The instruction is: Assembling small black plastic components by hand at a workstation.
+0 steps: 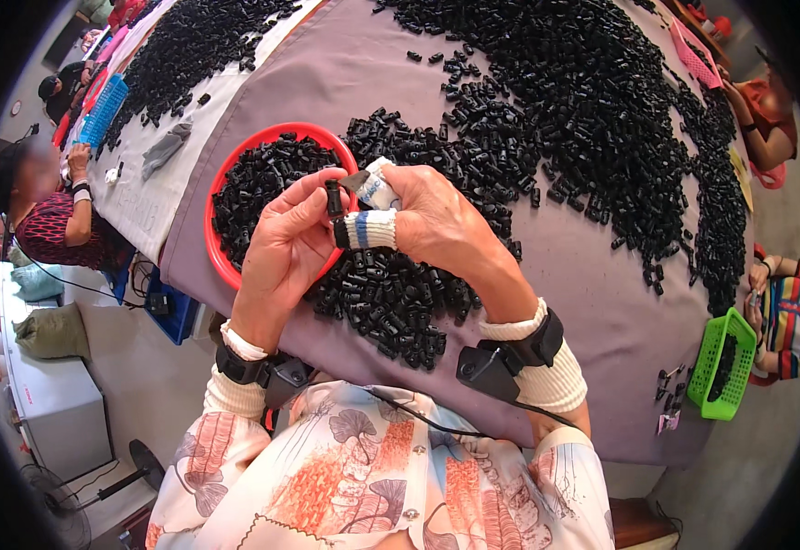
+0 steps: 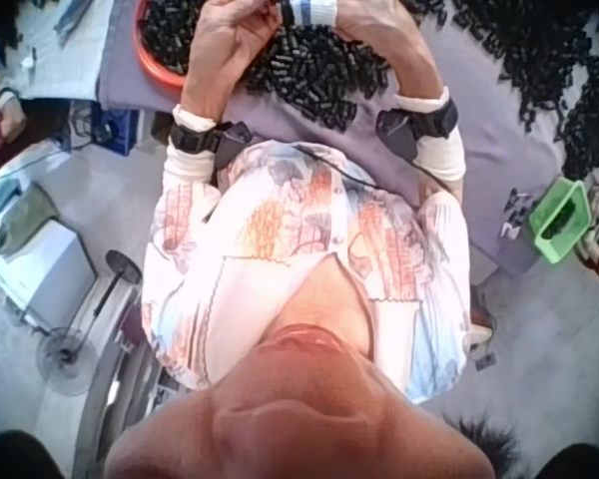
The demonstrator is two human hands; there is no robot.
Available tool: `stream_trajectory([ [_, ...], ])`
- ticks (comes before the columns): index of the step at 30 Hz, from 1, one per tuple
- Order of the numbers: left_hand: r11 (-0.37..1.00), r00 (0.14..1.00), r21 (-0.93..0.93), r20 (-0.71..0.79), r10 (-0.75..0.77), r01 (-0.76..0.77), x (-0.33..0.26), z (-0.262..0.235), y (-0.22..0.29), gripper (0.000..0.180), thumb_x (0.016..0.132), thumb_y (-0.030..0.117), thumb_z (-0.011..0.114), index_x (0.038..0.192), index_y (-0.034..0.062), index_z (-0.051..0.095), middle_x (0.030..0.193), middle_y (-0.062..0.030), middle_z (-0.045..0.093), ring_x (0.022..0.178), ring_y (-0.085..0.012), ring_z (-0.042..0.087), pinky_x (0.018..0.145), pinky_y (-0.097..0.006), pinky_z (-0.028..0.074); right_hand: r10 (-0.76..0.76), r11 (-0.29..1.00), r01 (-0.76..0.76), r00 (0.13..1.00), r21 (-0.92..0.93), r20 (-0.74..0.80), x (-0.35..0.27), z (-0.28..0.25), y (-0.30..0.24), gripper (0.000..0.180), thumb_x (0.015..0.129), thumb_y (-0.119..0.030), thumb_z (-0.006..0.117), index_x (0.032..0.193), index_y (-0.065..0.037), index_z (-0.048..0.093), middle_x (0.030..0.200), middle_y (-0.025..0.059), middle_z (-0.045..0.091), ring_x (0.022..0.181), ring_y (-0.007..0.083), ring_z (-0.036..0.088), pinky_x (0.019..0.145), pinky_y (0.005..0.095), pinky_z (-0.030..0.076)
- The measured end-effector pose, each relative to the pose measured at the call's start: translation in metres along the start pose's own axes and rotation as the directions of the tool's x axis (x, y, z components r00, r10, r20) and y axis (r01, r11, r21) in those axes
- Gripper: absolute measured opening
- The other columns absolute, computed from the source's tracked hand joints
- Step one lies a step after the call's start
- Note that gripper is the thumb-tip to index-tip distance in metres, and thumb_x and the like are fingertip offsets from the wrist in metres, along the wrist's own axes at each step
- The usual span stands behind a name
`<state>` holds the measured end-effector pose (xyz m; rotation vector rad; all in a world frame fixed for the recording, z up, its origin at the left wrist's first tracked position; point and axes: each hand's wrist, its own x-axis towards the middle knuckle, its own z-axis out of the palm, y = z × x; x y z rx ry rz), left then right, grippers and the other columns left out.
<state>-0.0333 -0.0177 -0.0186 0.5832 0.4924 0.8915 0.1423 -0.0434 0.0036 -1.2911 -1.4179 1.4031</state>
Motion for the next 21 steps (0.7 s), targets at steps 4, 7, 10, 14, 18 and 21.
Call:
stream_trajectory([
  [4, 1.0, 1.0, 0.005, -0.005, -0.021, 0.021, 0.0, 0.003, -0.001, 0.024, 0.088, 0.008, 0.054, 0.11, -0.0017, 0.056, 0.09, -0.0074, 0.062, 0.073, -0.0095, 0.057, 0.072, -0.024, 0.048, 0.011, 1.0, -0.011, 1.0, -0.012, 0.01, 0.001, 0.0, -0.001, 0.024, 0.072, -0.023, 0.073, 0.08, -0.005, 0.06, 0.056, -0.0052, 0.048, 0.042, 0.0025, 0.041, 0.036, 0.0181, 0.03],
  [7, 1.0, 0.998, 0.011, -0.049, -0.026, 0.026, 0.001, 0.01, -0.002, 0.024, 0.088, 0.007, 0.053, 0.11, -0.0017, 0.057, 0.091, -0.0065, 0.062, 0.076, -0.0093, 0.058, 0.073, -0.024, 0.049, 0.025, 0.998, -0.024, 0.999, -0.065, 0.028, 0.002, 0.0, -0.003, 0.033, 0.069, -0.033, 0.07, 0.076, -0.005, 0.054, 0.056, -0.0026, 0.044, 0.047, 0.0071, 0.041, 0.041, 0.0244, 0.033],
  [10, 0.999, 0.997, 0.034, -0.074, -0.02, 0.023, 0.0, 0.009, -0.001, 0.022, 0.088, 0.007, 0.054, 0.108, -0.0015, 0.058, 0.093, -0.0059, 0.063, 0.081, -0.0093, 0.059, 0.073, -0.024, 0.049, 0.0, 0.991, 0.007, 0.999, -0.133, 0.049, 0.003, 0.002, -0.004, 0.032, 0.07, -0.031, 0.067, 0.075, -0.002, 0.054, 0.057, -0.001, 0.046, 0.048, 0.0089, 0.042, 0.043, 0.0261, 0.034],
  [14, 0.999, 1.0, 0.043, 0.019, -0.019, 0.019, 0.003, 0.004, -0.007, 0.023, 0.089, 0.006, 0.052, 0.109, -0.0036, 0.056, 0.095, -0.0062, 0.061, 0.084, -0.0109, 0.057, 0.079, -0.025, 0.045, 0.01, 0.98, 0.006, 0.997, -0.196, 0.081, 0.0, -0.002, 0.002, 0.03, 0.073, -0.029, 0.065, 0.077, -0.001, 0.055, 0.059, 0.0002, 0.048, 0.052, 0.0107, 0.043, 0.047, 0.0274, 0.036],
  [18, 0.991, 0.997, 0.127, -0.068, 0.042, -0.033, 0.005, -0.007, -0.007, 0.02, 0.086, 0.006, 0.056, 0.105, -0.0016, 0.059, 0.088, -0.0046, 0.062, 0.071, -0.0093, 0.058, 0.067, -0.023, 0.049, 0.031, 0.987, -0.031, 1.0, -0.157, 0.001, -0.005, -0.001, 0.005, 0.024, 0.075, -0.025, 0.066, 0.079, -0.004, 0.058, 0.056, -0.0027, 0.047, 0.044, 0.0066, 0.043, 0.04, 0.023, 0.033],
  [21, 0.901, 0.939, 0.424, -0.261, 0.225, -0.098, -0.003, -0.026, 0.015, 0.02, 0.083, 0.006, 0.06, 0.101, 0.0003, 0.062, 0.077, -0.0008, 0.06, 0.064, -0.0068, 0.056, 0.06, -0.019, 0.047, 0.016, 0.995, -0.022, 0.998, -0.099, -0.068, -0.007, -0.008, 0.01, 0.022, 0.079, -0.028, 0.063, 0.078, -0.007, 0.058, 0.051, -0.0047, 0.043, 0.039, 0.0033, 0.039, 0.036, 0.0189, 0.027],
])
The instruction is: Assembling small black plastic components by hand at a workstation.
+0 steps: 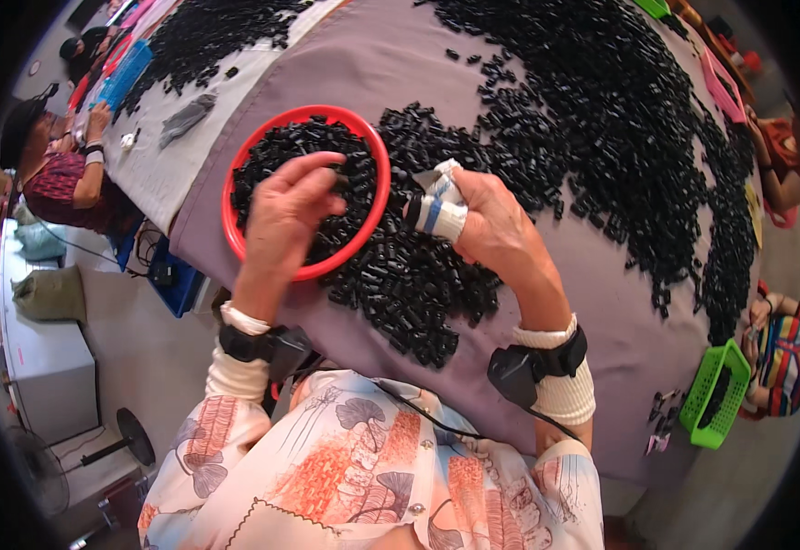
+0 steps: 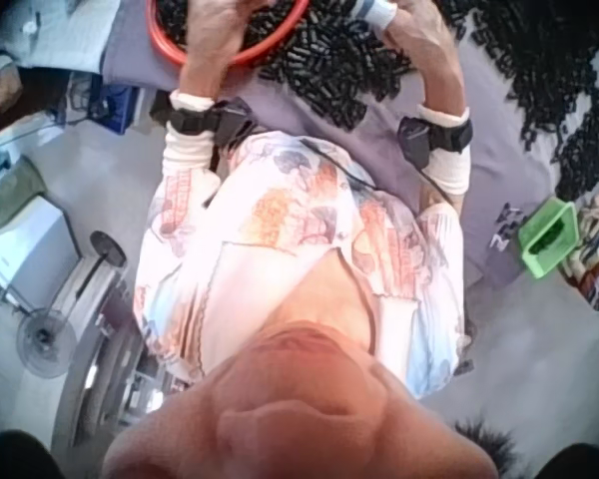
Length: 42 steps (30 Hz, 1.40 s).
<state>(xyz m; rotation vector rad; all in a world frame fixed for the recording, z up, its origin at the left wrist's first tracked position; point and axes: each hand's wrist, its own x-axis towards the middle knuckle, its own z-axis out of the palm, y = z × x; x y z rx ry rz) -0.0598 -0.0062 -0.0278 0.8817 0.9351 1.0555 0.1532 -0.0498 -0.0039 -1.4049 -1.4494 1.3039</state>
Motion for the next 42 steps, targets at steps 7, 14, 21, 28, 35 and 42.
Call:
stream_trajectory([
  [7, 0.837, 0.972, 0.531, -0.096, 0.213, -0.131, 0.016, -0.074, -0.013, 0.021, 0.083, 0.011, 0.062, 0.103, 0.0038, 0.064, 0.084, -0.0002, 0.063, 0.071, -0.0051, 0.055, 0.064, -0.019, 0.045, 0.087, 0.987, -0.075, 0.993, 0.143, -0.077, -0.015, -0.021, 0.02, 0.022, 0.08, -0.03, 0.062, 0.081, -0.009, 0.058, 0.05, -0.0047, 0.042, 0.037, 0.0032, 0.035, 0.035, 0.0191, 0.023],
  [14, 0.772, 0.992, 0.625, 0.046, 0.115, -0.118, -0.013, -0.046, -0.008, 0.019, 0.08, 0.006, 0.064, 0.098, 0.0012, 0.064, 0.081, -0.001, 0.062, 0.07, -0.0061, 0.055, 0.064, -0.019, 0.045, 0.096, 0.99, -0.084, 0.99, 0.114, -0.107, -0.02, -0.032, 0.039, 0.025, 0.082, -0.032, 0.06, 0.074, -0.011, 0.049, 0.05, -0.0052, 0.04, 0.038, 0.0036, 0.035, 0.036, 0.0196, 0.024],
  [21, 0.636, 0.997, 0.768, 0.076, 0.03, -0.078, -0.025, -0.062, -0.02, 0.023, 0.072, 0.005, 0.067, 0.094, -0.0001, 0.063, 0.07, -0.0015, 0.057, 0.064, -0.0078, 0.052, 0.06, -0.021, 0.044, 0.177, 0.974, -0.16, 0.98, 0.16, -0.092, -0.031, -0.032, 0.052, 0.022, 0.082, -0.029, 0.061, 0.083, -0.008, 0.056, 0.049, -0.0053, 0.04, 0.038, 0.0036, 0.035, 0.035, 0.0197, 0.024],
  [28, 0.646, 0.986, 0.745, 0.109, 0.126, -0.165, 0.001, -0.041, -0.039, 0.02, 0.075, 0.007, 0.065, 0.094, 0.0005, 0.063, 0.078, -0.007, 0.066, 0.069, -0.0109, 0.061, 0.064, -0.024, 0.048, 0.123, 0.991, -0.117, 0.988, 0.066, -0.09, -0.027, -0.022, 0.047, 0.026, 0.082, -0.031, 0.061, 0.08, -0.005, 0.059, 0.05, -0.0043, 0.042, 0.037, 0.004, 0.037, 0.035, 0.0202, 0.026],
  [35, 0.641, 0.955, 0.711, 0.261, 0.14, -0.288, -0.007, 0.003, -0.044, 0.017, 0.077, 0.007, 0.063, 0.092, -0.0006, 0.063, 0.079, -0.0089, 0.064, 0.068, -0.0134, 0.06, 0.063, -0.025, 0.048, 0.118, 0.984, -0.096, 0.983, 0.15, -0.142, -0.034, -0.037, 0.056, 0.027, 0.083, -0.035, 0.059, 0.085, -0.008, 0.054, 0.052, -0.0044, 0.041, 0.038, 0.0048, 0.036, 0.036, 0.0205, 0.026],
  [42, 0.313, 0.826, 0.764, 0.521, 0.215, -0.564, -0.004, 0.035, -0.075, 0.018, 0.076, 0.008, 0.066, 0.091, -0.0006, 0.062, 0.079, -0.0099, 0.058, 0.062, -0.0177, 0.057, 0.057, -0.027, 0.046, 0.202, 0.977, -0.186, 0.964, 0.106, -0.171, -0.036, -0.04, 0.055, 0.025, 0.08, -0.031, 0.063, 0.075, -0.009, 0.053, 0.05, -0.0039, 0.043, 0.038, 0.0045, 0.038, 0.036, 0.0201, 0.026],
])
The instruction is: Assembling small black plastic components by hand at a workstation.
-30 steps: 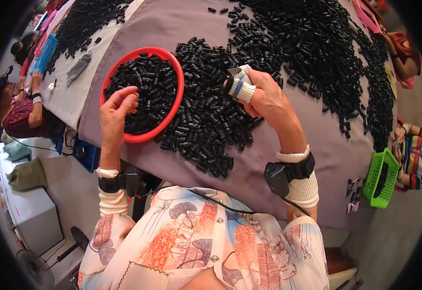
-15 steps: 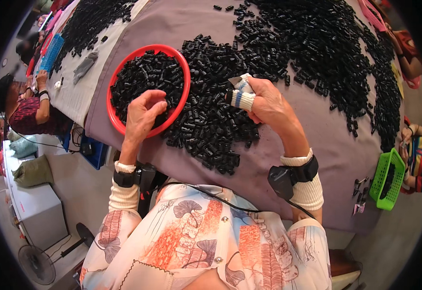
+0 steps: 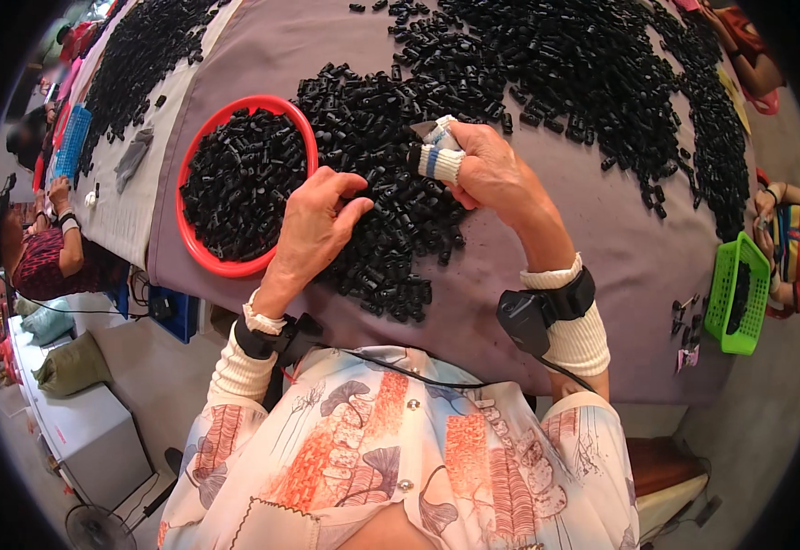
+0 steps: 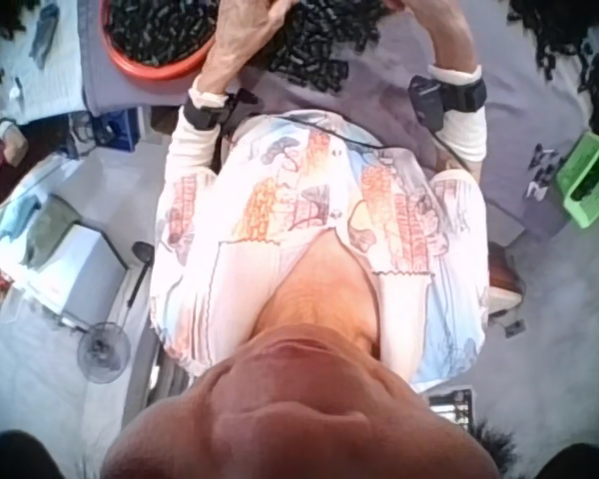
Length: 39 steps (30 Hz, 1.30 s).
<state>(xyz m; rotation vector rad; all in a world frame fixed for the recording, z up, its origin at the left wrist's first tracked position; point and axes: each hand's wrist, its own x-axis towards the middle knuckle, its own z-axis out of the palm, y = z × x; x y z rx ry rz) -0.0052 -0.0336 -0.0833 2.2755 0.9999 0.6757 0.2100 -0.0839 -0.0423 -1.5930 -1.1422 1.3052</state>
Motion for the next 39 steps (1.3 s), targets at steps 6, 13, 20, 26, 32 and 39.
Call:
stream_trajectory([
  [6, 0.966, 0.998, 0.254, -0.041, 0.052, -0.04, 0.017, 0.01, 0.001, 0.014, 0.073, 0.012, 0.067, 0.082, 0.003, 0.062, 0.081, -0.0113, 0.053, 0.079, -0.0292, 0.054, 0.068, -0.039, 0.045, 0.006, 1.0, -0.006, 1.0, 0.008, 0.008, 0.001, -0.005, 0.004, 0.025, 0.079, -0.03, 0.063, 0.073, -0.008, 0.053, 0.049, -0.0035, 0.044, 0.038, 0.0046, 0.039, 0.036, 0.0205, 0.026],
  [13, 0.952, 0.996, 0.297, -0.025, 0.088, -0.077, 0.021, 0.014, 0.001, 0.013, 0.07, 0.013, 0.067, 0.077, 0.0042, 0.061, 0.079, -0.0109, 0.053, 0.079, -0.0284, 0.053, 0.068, -0.039, 0.045, -0.022, 1.0, 0.021, 0.998, 0.019, 0.057, 0.002, -0.002, 0.009, 0.019, 0.081, -0.024, 0.061, 0.078, -0.007, 0.054, 0.052, -0.004, 0.043, 0.039, 0.0043, 0.039, 0.035, 0.0203, 0.027],
  [20, 0.968, 0.992, -0.217, 0.044, -0.121, 0.127, 0.029, -0.021, 0.023, 0.016, 0.076, 0.008, 0.06, 0.086, -0.0037, 0.058, 0.073, -0.0105, 0.059, 0.06, -0.0153, 0.058, 0.057, -0.027, 0.047, -0.071, 0.99, 0.068, 0.997, 0.123, 0.021, 0.012, 0.015, -0.016, 0.017, 0.08, -0.016, 0.062, 0.09, -0.004, 0.057, 0.055, -0.0028, 0.046, 0.043, 0.0044, 0.042, 0.038, 0.0206, 0.03],
  [26, 0.808, 0.986, -0.568, 0.031, -0.165, 0.153, 0.037, -0.04, 0.04, 0.014, 0.077, 0.007, 0.064, 0.089, -0.0011, 0.062, 0.074, -0.0013, 0.059, 0.064, -0.0055, 0.055, 0.058, -0.021, 0.045, -0.098, 0.99, 0.101, 0.995, 0.096, -0.033, 0.014, 0.019, -0.035, 0.014, 0.08, -0.012, 0.06, 0.091, -0.004, 0.056, 0.056, -0.0032, 0.045, 0.043, 0.0045, 0.041, 0.038, 0.0198, 0.03],
  [32, 0.633, 0.979, -0.756, 0.046, -0.201, 0.166, 0.043, -0.056, 0.037, 0.017, 0.078, 0.006, 0.065, 0.093, -0.0007, 0.064, 0.08, -0.0026, 0.062, 0.068, -0.0065, 0.055, 0.063, -0.02, 0.046, -0.205, 0.974, 0.205, 0.979, 0.098, -0.01, 0.018, 0.027, -0.059, 0.014, 0.081, -0.015, 0.059, 0.089, -0.004, 0.056, 0.055, -0.0037, 0.045, 0.043, 0.0042, 0.041, 0.038, 0.0199, 0.029],
  [39, -0.021, 0.972, -0.994, 0.113, -0.205, 0.111, 0.051, -0.051, 0.03, 0.019, 0.085, 0.008, 0.06, 0.101, -0.0026, 0.061, 0.081, -0.0063, 0.063, 0.067, -0.0115, 0.059, 0.066, -0.023, 0.05, -0.262, 0.934, 0.254, 0.965, 0.251, -0.002, 0.02, 0.033, -0.07, 0.016, 0.08, -0.02, 0.064, 0.081, -0.007, 0.056, 0.053, -0.0026, 0.047, 0.041, 0.0041, 0.04, 0.036, 0.019, 0.028],
])
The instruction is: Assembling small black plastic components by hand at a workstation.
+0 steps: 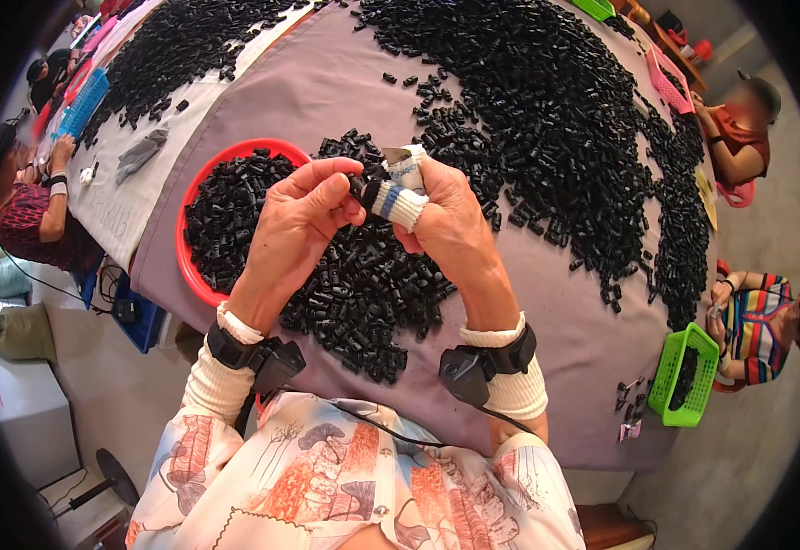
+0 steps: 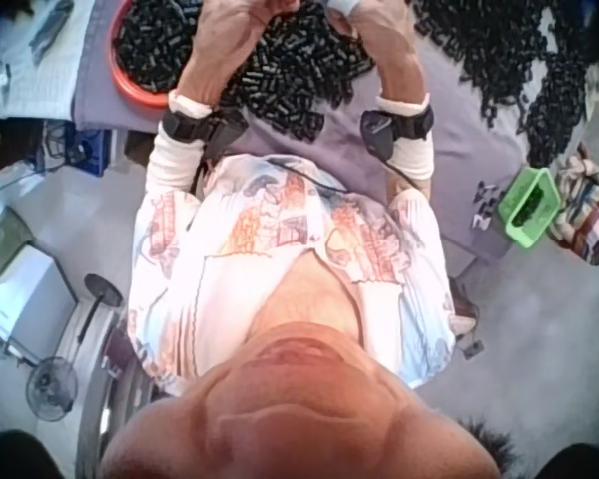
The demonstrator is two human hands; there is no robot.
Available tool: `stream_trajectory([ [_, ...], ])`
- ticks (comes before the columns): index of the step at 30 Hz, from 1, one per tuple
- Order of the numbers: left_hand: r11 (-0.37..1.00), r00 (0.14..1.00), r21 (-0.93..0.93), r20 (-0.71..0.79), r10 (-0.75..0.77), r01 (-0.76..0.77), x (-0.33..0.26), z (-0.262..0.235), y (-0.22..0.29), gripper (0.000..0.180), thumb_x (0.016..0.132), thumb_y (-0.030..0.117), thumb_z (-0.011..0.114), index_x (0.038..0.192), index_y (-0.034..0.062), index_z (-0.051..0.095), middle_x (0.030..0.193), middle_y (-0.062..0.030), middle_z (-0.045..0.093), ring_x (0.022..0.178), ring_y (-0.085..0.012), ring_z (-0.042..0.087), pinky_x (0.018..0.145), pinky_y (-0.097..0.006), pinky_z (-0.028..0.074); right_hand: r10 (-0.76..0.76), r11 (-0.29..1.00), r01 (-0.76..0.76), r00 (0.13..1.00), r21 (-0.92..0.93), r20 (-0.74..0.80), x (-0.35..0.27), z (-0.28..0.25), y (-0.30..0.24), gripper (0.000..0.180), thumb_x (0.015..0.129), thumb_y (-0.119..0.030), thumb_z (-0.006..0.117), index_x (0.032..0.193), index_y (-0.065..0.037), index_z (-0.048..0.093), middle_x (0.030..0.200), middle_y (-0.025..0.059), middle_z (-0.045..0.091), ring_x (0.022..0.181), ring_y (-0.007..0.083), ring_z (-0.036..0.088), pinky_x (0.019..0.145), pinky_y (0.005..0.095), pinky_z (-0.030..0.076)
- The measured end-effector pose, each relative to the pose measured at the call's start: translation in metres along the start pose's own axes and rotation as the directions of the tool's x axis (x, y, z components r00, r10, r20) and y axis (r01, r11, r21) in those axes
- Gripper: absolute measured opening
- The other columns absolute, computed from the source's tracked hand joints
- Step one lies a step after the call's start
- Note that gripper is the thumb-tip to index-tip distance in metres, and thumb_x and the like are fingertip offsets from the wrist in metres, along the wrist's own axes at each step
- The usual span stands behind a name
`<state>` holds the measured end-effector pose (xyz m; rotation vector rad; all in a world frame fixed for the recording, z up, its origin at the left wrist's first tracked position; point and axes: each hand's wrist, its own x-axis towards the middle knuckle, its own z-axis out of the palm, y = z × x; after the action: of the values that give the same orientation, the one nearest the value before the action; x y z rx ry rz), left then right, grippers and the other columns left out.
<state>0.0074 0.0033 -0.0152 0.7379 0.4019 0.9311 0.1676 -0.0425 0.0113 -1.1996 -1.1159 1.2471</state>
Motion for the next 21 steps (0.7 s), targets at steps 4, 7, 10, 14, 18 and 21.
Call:
stream_trajectory([
  [4, 0.996, 0.998, -0.079, -0.046, -0.045, 0.041, 0.002, 0.006, 0.0, 0.02, 0.086, 0.008, 0.058, 0.102, -0.0027, 0.06, 0.082, -0.007, 0.063, 0.068, -0.0123, 0.06, 0.068, -0.024, 0.051, -0.04, 0.999, 0.041, 0.999, 0.006, -0.021, 0.001, 0.008, -0.005, 0.015, 0.08, -0.019, 0.065, 0.081, -0.007, 0.056, 0.053, -0.0028, 0.047, 0.04, 0.0039, 0.041, 0.035, 0.0182, 0.027],
  [7, 0.991, 1.0, -0.133, 0.017, -0.025, 0.027, 0.001, 0.009, 0.001, 0.02, 0.087, 0.007, 0.057, 0.103, -0.0028, 0.06, 0.083, -0.0076, 0.064, 0.07, -0.0127, 0.06, 0.069, -0.025, 0.052, -0.063, 0.998, 0.063, 0.997, -0.01, -0.041, 0.0, 0.005, -0.009, 0.015, 0.079, -0.018, 0.066, 0.081, -0.006, 0.056, 0.053, -0.0032, 0.048, 0.041, 0.0037, 0.041, 0.035, 0.0178, 0.028],
  [10, 0.988, 0.998, -0.145, 0.037, -0.043, 0.048, 0.0, 0.009, 0.003, 0.021, 0.087, 0.007, 0.056, 0.106, -0.0029, 0.059, 0.085, -0.0083, 0.064, 0.071, -0.0126, 0.06, 0.07, -0.025, 0.052, -0.064, 0.996, 0.062, 0.997, -0.058, -0.031, -0.003, 0.004, -0.012, 0.016, 0.077, -0.017, 0.068, 0.081, -0.007, 0.057, 0.056, -0.0033, 0.05, 0.042, 0.0033, 0.042, 0.036, 0.0173, 0.029],
  [14, 0.981, 0.995, -0.176, 0.08, -0.063, 0.076, 0.0, 0.01, 0.004, 0.023, 0.088, 0.007, 0.054, 0.108, -0.0033, 0.057, 0.089, -0.009, 0.063, 0.074, -0.012, 0.06, 0.072, -0.025, 0.051, -0.094, 0.99, 0.095, 0.995, -0.105, 0.02, -0.006, -0.003, -0.007, 0.022, 0.074, -0.018, 0.072, 0.086, -0.006, 0.058, 0.064, -0.0052, 0.052, 0.048, 0.0012, 0.044, 0.04, 0.0169, 0.034],
  [18, 0.984, 0.995, -0.166, 0.084, -0.053, 0.067, 0.0, 0.011, 0.003, 0.023, 0.089, 0.007, 0.053, 0.109, -0.0035, 0.057, 0.091, -0.009, 0.063, 0.076, -0.0112, 0.059, 0.073, -0.024, 0.05, -0.086, 0.988, 0.086, 0.996, -0.127, 0.003, -0.009, 0.001, -0.012, 0.023, 0.071, -0.015, 0.074, 0.086, -0.007, 0.058, 0.068, -0.0052, 0.053, 0.05, 0.0003, 0.043, 0.041, 0.0166, 0.034],
  [21, 0.982, 0.994, -0.171, 0.082, -0.068, 0.081, -0.002, 0.016, 0.005, 0.024, 0.088, 0.007, 0.055, 0.109, -0.0035, 0.057, 0.091, -0.0089, 0.063, 0.076, -0.0106, 0.058, 0.073, -0.024, 0.049, -0.053, 0.987, 0.053, 0.999, -0.153, 0.002, -0.011, 0.002, -0.016, 0.023, 0.071, -0.014, 0.074, 0.085, -0.005, 0.058, 0.07, -0.0045, 0.053, 0.055, 0.0016, 0.045, 0.046, 0.018, 0.037],
])
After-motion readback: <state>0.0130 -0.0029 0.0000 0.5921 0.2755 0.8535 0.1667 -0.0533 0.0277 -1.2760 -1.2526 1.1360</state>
